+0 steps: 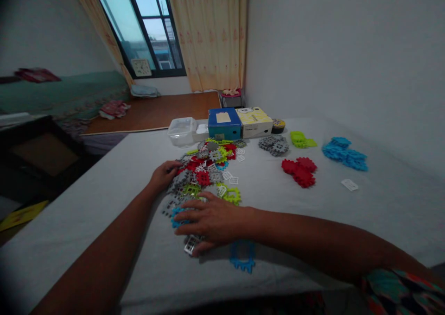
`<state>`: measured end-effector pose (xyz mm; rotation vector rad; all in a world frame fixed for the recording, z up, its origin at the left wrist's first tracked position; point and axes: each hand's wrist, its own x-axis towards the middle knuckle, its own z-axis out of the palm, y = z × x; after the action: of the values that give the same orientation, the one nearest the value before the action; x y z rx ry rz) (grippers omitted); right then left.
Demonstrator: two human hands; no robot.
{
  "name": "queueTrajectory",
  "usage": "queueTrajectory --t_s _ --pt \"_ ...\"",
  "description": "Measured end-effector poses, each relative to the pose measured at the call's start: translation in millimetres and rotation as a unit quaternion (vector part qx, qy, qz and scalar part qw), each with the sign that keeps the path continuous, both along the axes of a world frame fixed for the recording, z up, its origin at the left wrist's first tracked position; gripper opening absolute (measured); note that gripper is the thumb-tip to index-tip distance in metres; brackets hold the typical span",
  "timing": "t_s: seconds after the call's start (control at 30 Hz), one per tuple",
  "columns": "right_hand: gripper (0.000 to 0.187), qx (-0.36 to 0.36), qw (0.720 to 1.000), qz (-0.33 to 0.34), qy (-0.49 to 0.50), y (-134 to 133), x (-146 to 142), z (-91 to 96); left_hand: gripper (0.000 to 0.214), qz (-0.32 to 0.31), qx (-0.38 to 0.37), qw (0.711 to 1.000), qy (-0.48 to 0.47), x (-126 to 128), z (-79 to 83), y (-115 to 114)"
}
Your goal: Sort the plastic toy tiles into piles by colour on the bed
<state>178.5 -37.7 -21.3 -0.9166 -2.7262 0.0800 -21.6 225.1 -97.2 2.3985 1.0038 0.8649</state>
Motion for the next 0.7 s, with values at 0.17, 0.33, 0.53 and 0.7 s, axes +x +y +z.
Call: queueTrajectory --t_s 0.17,0.33,0.53,0.7 --pt "0.039 0.029 0.998 -0.009 -0.048 31 -2 -18.8 0.033 -0.002 0.008 1.0 0.008 0 -3.4 2" --pt "0.036 0.061 0.985 -0.156 -0.048 68 48 -13.6 0.032 0.008 0.007 1.0 0.009 1 -4.6 4" --pt "0.041 0.024 0.991 -0.13 0.037 19 68 16.9 0.032 0.004 0.006 1.0 0.007 0 -4.8 5" --pt "0.047 -0.05 0.997 0.053 0.013 -55 49 -3.9 0.032 0.022 0.006 1.0 0.013 1 -5.7 5"
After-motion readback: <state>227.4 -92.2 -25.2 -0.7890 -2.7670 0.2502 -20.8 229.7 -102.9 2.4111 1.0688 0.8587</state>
